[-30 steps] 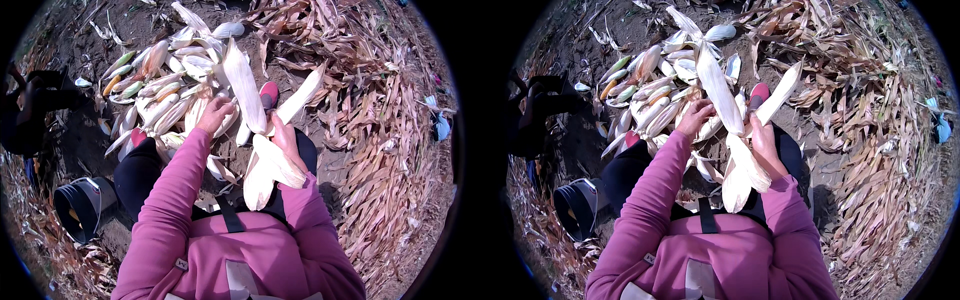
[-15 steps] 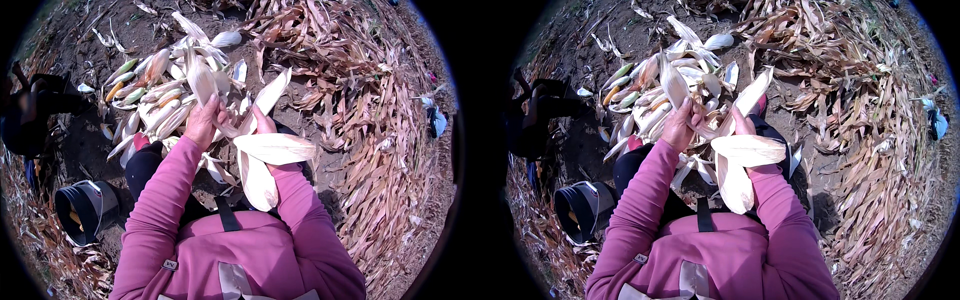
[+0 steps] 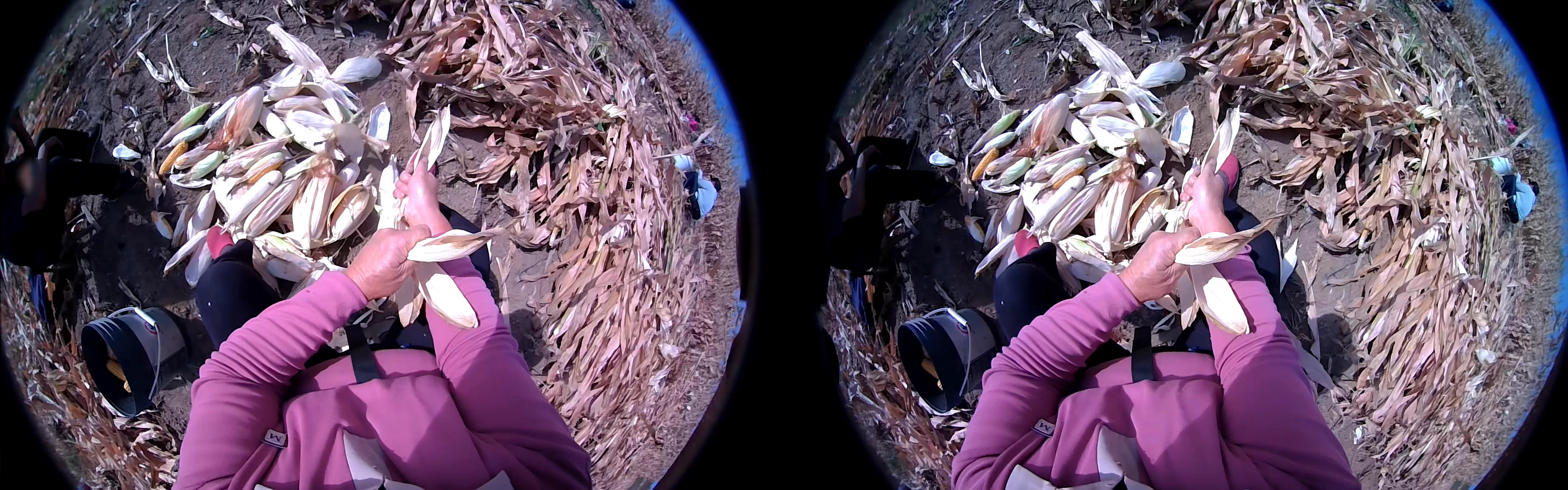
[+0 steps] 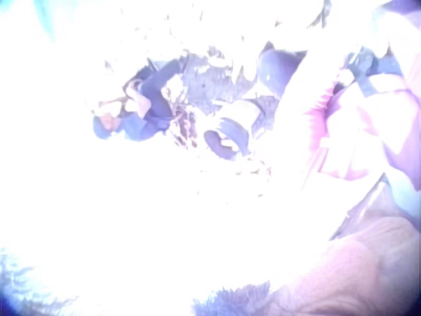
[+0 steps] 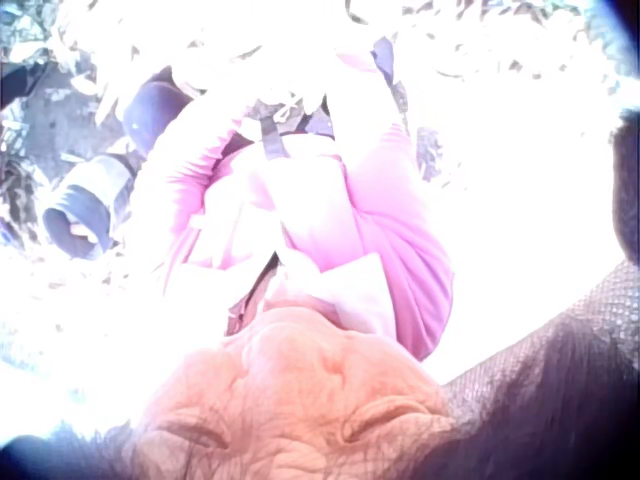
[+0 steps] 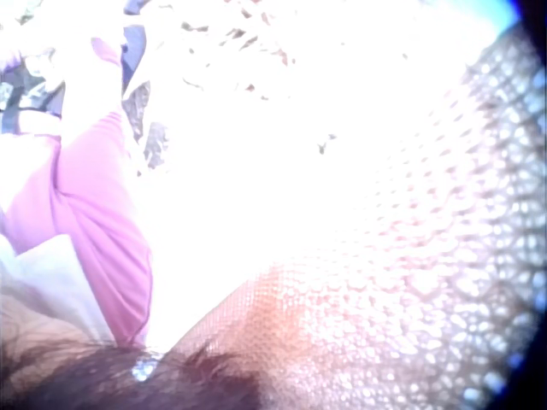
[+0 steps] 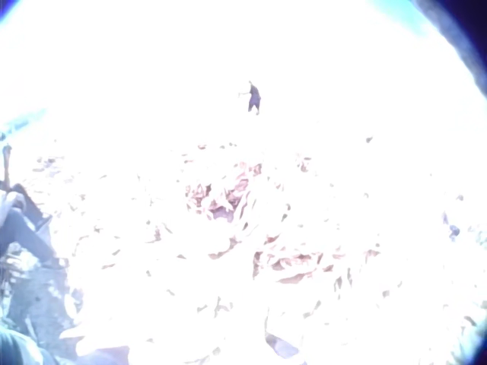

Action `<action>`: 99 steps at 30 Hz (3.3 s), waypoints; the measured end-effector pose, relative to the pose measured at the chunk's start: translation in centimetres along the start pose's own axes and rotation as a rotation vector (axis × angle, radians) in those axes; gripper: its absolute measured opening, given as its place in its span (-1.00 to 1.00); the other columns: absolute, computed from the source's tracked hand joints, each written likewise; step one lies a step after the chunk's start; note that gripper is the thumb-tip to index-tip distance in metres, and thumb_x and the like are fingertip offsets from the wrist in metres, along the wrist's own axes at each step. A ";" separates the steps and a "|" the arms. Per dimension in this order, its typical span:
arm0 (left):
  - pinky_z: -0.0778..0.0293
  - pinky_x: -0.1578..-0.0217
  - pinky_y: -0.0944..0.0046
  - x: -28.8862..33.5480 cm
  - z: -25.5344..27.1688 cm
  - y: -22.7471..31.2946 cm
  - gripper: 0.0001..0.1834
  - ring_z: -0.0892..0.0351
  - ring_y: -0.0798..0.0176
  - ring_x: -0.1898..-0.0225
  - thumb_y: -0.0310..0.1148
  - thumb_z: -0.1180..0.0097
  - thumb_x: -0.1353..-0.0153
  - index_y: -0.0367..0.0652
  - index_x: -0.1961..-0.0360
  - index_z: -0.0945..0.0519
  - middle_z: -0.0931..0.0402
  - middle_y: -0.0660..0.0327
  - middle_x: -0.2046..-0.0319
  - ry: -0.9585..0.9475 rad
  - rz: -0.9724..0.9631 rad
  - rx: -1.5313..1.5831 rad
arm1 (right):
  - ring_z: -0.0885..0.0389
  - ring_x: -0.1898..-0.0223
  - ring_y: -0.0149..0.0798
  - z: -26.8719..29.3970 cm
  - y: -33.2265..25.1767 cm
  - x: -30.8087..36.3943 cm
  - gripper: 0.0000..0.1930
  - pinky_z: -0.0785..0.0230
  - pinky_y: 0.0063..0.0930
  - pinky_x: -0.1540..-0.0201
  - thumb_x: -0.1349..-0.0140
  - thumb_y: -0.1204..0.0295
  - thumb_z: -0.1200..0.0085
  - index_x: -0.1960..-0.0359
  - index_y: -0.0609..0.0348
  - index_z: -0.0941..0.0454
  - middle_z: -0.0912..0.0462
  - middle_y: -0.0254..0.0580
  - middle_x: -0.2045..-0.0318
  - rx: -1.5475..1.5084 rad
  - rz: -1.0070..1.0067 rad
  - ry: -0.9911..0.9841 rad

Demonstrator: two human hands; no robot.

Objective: The person sits on the ground in a field and shucks corn cobs by hand. They remove the husks from each cob and place the shucked corn into a nearby bucket.

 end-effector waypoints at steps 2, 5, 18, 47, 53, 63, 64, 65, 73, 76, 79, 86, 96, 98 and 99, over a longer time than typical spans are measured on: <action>-0.45 0.34 0.20 0.1 -0.2 1.0 -0.89 -0.54 -0.07 0.35 -0.52 -0.02 -0.15 -0.20 0.27 -0.47 -0.48 0.05 0.46 -0.003 0.013 -0.006 | -0.03 0.79 -0.48 0.7 0.3 -1.1 -0.58 0.07 -0.55 0.74 -0.39 0.00 0.38 0.50 0.01 -0.22 -0.13 -0.48 0.75 0.013 0.021 0.094; -0.44 0.46 0.07 2.1 -3.0 7.8 -0.89 -0.54 -0.10 0.45 -0.49 -0.04 -0.06 -0.18 0.36 -0.40 -0.46 0.02 0.57 -0.298 -0.312 0.003 | -0.02 0.80 -0.45 4.9 -2.4 -4.1 -0.57 0.10 -0.55 0.74 -0.38 -0.01 0.37 0.53 0.00 -0.22 -0.12 -0.47 0.75 -0.079 0.095 0.319; -0.41 0.30 0.33 0.5 9.6 -1.0 -0.64 -0.44 0.31 0.47 -0.15 0.18 -0.39 -0.26 0.31 -0.43 -0.51 0.13 0.42 0.618 0.405 0.981 | -0.57 0.39 -0.40 -2.5 -3.5 7.9 -0.54 -0.51 -0.57 0.27 -0.24 0.19 -0.08 -0.04 0.24 -0.36 -0.58 -0.17 0.21 -0.128 -0.363 -0.814; -0.28 -0.06 0.33 0.9 4.9 -9.1 -0.51 -0.39 0.34 0.02 -0.33 -0.07 -0.22 -0.19 -0.17 -0.33 -0.46 0.16 0.04 -0.118 0.547 0.065 | -0.63 0.33 0.03 -3.1 -4.2 6.5 -0.70 -0.44 -0.25 0.28 -0.15 0.29 -0.09 0.24 0.31 -0.57 -0.63 0.11 0.42 1.007 0.739 -0.401; -0.24 -0.11 0.32 0.9 4.1 -7.5 -0.52 -0.37 0.30 -0.03 -0.33 -0.02 -0.23 -0.21 -0.17 -0.34 -0.42 0.13 -0.02 -0.194 0.511 0.378 | -0.60 0.35 -0.31 -2.3 -3.8 5.9 -0.72 -0.45 -0.46 0.23 -0.23 0.35 -0.01 0.18 0.35 -0.51 -0.62 -0.18 0.37 0.576 0.266 -0.548; -0.35 -0.03 0.36 1.8 4.3 -6.7 -0.61 -0.47 0.35 0.03 -0.37 0.01 -0.22 -0.32 -0.05 -0.41 -0.49 0.17 0.06 -0.110 0.763 0.748 | -0.60 0.34 -0.37 -3.3 -4.1 7.8 -0.50 -0.50 -0.57 0.35 -0.08 0.29 -0.27 0.02 0.29 -0.37 -0.57 -0.22 0.33 0.279 -0.092 -0.918; -0.36 -0.03 0.35 2.0 4.3 -7.0 -0.62 -0.49 0.34 0.05 -0.38 0.02 -0.22 -0.33 -0.04 -0.42 -0.50 0.15 0.08 -0.109 0.756 0.757 | -0.60 0.37 -0.38 -2.8 -4.0 7.4 -0.51 -0.49 -0.59 0.42 -0.09 0.25 -0.25 0.04 0.29 -0.39 -0.57 -0.21 0.32 0.283 -0.155 -0.930; -0.36 -0.03 0.34 2.3 4.1 -7.6 -0.63 -0.50 0.33 0.07 -0.40 0.03 -0.21 -0.33 -0.03 -0.43 -0.51 0.14 0.09 -0.108 0.748 0.766 | -0.60 0.40 -0.40 -2.4 -4.0 7.1 -0.52 -0.48 -0.61 0.50 -0.11 0.21 -0.23 0.07 0.30 -0.41 -0.57 -0.21 0.32 0.288 -0.219 -0.943; -0.38 0.07 0.34 2.0 4.1 -5.6 -0.67 -0.51 0.31 0.21 -0.33 0.02 -0.20 -0.33 0.09 -0.53 -0.54 0.13 0.21 -0.254 0.637 1.024 | -0.62 0.51 -0.35 -3.4 -4.4 8.4 -0.64 -0.47 -0.55 0.55 -0.22 0.17 -0.10 0.25 0.29 -0.55 -0.63 -0.16 0.46 0.249 -0.208 -0.795; -0.39 0.07 0.31 2.1 3.7 -5.5 -0.69 -0.51 0.29 0.21 -0.34 0.03 -0.22 -0.34 0.13 -0.53 -0.54 0.14 0.24 -0.242 0.673 1.090 | -0.62 0.45 -0.33 -3.5 -3.7 8.1 -0.69 -0.51 -0.49 0.39 -0.24 0.25 -0.09 0.20 0.29 -0.54 -0.63 -0.19 0.44 0.221 -0.198 -0.755; -0.41 0.06 0.27 2.5 3.1 -6.6 -0.71 -0.51 0.27 0.19 -0.31 -0.02 -0.26 -0.32 0.11 -0.51 -0.53 0.15 0.24 -0.248 0.667 1.148 | -0.62 0.45 -0.33 -3.0 -2.2 6.8 -0.70 -0.51 -0.49 0.38 -0.25 0.30 -0.07 0.14 0.31 -0.50 -0.62 -0.21 0.42 0.222 -0.192 -0.689; -0.43 0.05 0.27 2.3 2.8 -7.3 -0.70 -0.52 0.28 0.16 -0.34 -0.02 -0.28 -0.28 0.03 -0.47 -0.53 0.17 0.21 -0.113 0.762 1.100 | -0.62 0.38 -0.25 -3.3 -2.5 7.6 -0.72 -0.54 -0.40 0.35 -0.31 0.34 0.03 0.12 0.35 -0.45 -0.60 -0.11 0.34 0.127 -0.296 -0.683; -0.27 -0.02 0.37 2.1 3.0 -8.2 -0.63 -0.37 0.43 0.08 -0.20 -0.07 -0.27 -0.26 0.04 -0.50 -0.48 0.26 0.18 -0.282 0.674 0.650 | -0.11 0.68 -0.55 -3.6 -1.8 7.3 -0.77 -0.08 -0.65 0.59 -0.40 0.25 0.22 0.30 0.13 -0.35 -0.15 -0.50 0.65 -0.015 -0.256 -0.679; -0.28 0.00 0.37 1.6 3.1 -6.9 -0.62 -0.37 0.45 0.09 -0.18 -0.06 -0.28 -0.26 0.02 -0.49 -0.48 0.27 0.17 -0.221 0.652 0.637 | -0.06 0.70 -0.57 -3.5 -2.3 7.3 -0.75 -0.01 -0.67 0.62 -0.42 0.24 0.28 0.32 0.11 -0.34 -0.12 -0.52 0.67 -0.100 -0.209 -0.685; -0.28 0.00 0.38 1.4 3.1 -6.1 -0.61 -0.37 0.46 0.09 -0.18 -0.05 -0.28 -0.25 0.01 -0.49 -0.47 0.28 0.17 -0.189 0.642 0.629 | -0.04 0.70 -0.58 -3.6 -2.6 7.2 -0.74 0.00 -0.67 0.63 -0.42 0.24 0.31 0.33 0.11 -0.33 -0.11 -0.53 0.68 -0.179 -0.193 -0.691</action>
Point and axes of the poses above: each hand's wrist, its own x-axis away from the middle knuckle, its own z-axis out of the back of the hand, y = z × x, the point moved 3 cm from there along -x, towards the middle knuckle
